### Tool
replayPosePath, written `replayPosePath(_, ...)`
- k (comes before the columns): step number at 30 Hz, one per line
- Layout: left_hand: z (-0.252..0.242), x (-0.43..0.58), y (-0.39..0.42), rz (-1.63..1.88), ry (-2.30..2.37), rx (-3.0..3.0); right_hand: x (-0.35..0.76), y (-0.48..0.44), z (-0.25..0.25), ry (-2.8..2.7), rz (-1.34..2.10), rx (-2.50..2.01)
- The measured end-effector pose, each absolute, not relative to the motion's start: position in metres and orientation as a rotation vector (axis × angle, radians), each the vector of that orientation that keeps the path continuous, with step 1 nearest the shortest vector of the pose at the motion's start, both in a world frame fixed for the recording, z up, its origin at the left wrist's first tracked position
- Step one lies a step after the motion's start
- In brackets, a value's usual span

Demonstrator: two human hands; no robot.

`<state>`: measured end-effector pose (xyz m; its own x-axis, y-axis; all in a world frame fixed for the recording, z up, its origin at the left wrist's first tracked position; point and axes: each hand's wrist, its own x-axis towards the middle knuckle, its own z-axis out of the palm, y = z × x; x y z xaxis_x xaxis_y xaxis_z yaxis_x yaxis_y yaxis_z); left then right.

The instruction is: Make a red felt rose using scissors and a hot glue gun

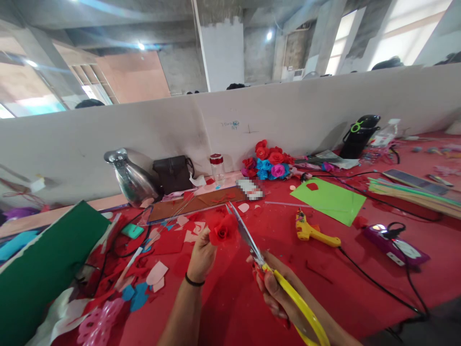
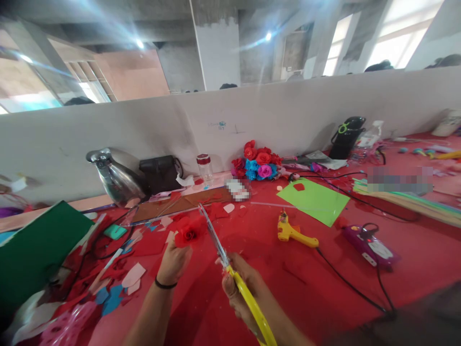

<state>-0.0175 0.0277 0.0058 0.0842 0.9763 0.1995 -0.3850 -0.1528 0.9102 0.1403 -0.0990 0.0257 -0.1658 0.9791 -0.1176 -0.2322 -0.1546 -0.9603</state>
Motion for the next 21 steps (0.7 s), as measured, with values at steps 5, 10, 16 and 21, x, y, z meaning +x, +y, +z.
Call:
replayPosePath(5, 0.0063, -0.0184, 0.0278, 1.375, 0.751, 1.145, 0.1398, -0.0987, 0.0294, -1.051, 1.545, -1.042)
replayPosePath(10, 0.0077, -0.0181, 0.0279, 1.419, 0.767, 1.154, 0.1406, -0.0998, 0.0311, -1.042, 1.555, -1.053)
replayPosePath(16, 0.0088, -0.0196, 0.0285, 1.415, 0.751, 1.113, 0.1420, -0.1008, 0.0288, -1.034, 1.550, -1.064)
replayPosePath(21, 0.0113, -0.0196, 0.0276, 1.411, 0.723, 1.062, 0.1434, -0.1013, 0.0321, -1.055, 1.552, -1.069)
